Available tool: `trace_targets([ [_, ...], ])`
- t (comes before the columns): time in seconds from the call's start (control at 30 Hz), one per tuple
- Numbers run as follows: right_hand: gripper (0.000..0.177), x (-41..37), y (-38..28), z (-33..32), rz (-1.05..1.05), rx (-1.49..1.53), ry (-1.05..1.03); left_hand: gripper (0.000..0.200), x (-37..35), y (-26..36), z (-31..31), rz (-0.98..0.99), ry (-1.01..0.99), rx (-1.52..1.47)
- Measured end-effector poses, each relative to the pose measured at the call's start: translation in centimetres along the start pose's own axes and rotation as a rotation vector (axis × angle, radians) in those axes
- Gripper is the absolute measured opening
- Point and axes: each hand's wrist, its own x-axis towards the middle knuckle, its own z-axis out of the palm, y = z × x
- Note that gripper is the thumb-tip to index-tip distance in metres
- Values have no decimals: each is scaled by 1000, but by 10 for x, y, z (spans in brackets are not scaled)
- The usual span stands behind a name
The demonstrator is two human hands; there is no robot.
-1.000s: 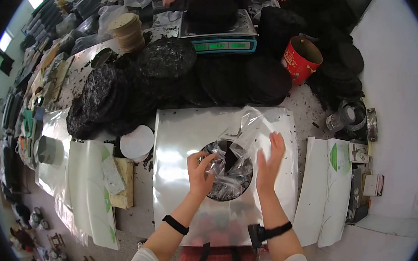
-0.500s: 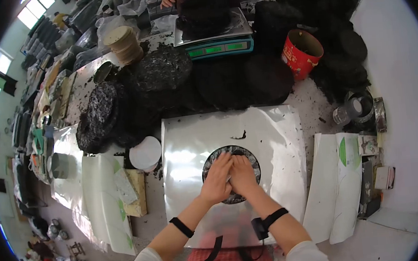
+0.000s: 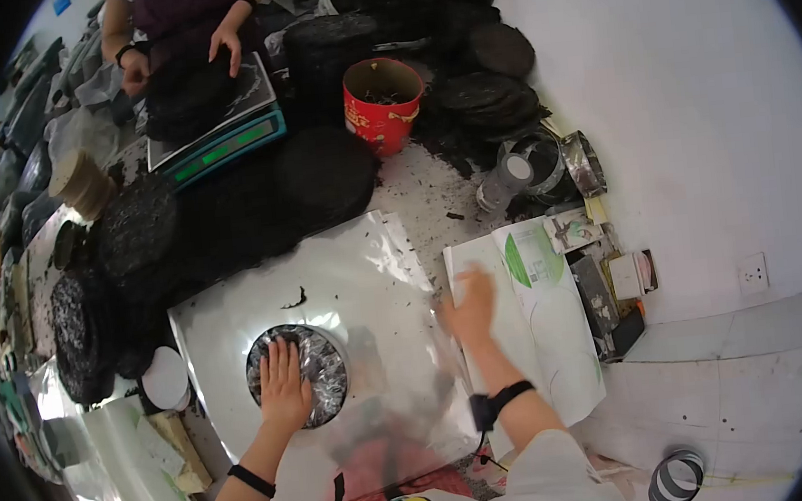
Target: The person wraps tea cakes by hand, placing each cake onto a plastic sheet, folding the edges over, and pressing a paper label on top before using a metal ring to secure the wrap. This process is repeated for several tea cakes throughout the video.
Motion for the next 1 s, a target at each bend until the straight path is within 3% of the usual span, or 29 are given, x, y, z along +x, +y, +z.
trace_targets([
  [0.03, 31, 14, 52, -4, 105, -198, 48, 69, 0, 0, 1, -10, -21, 10],
  [0.1, 33, 28, 97, -20, 107, -492, 72, 69, 1, 2, -1, -16, -37, -11],
  [0.2, 37, 11, 156, 26, 56, -657, 163, 70, 6, 7, -5, -39, -81, -30],
  [0.23, 37, 16, 163, 32, 67, -639, 150, 70, 5, 8, -7, -50, -106, -37],
  [0.3, 34, 29, 164, 29, 420, -124, 201, 70, 3, 9, -4, -45, -120, -6],
  [0.33, 30, 34, 140, 10, 261, -314, 129, 70, 5, 9, -4, -30, -103, 2],
  [0.43, 26, 45, 156, 1, 185, -470, -17, 72, 6, 8, 1, -59, -112, 62],
  [0.57, 23, 37, 169, 8, 30, -568, -4, 72, 5, 7, 4, -38, -90, 67],
  [0.63, 18, 36, 196, 16, 428, 45, 151, 71, 6, 10, 4, -57, -77, 82],
  [0.67, 18, 37, 204, 14, 411, 49, 142, 71, 5, 12, 2, -48, -70, 70],
  [0.73, 13, 39, 203, 8, 443, 245, 334, 70, 4, 11, -1, -42, -54, 53],
  [0.77, 13, 39, 194, 6, 428, 252, 334, 70, 3, 11, -1, -52, -41, 52],
  [0.83, 10, 36, 176, -1, 31, -326, 237, 71, 2, 10, -1, -18, -19, 70],
  [0.97, 16, 41, 192, 12, -31, -326, 279, 69, -2, 7, 2, -9, -6, 76],
  [1.0, 18, 47, 195, 7, 313, -11, 309, 69, -3, 7, 2, -3, 6, 93],
])
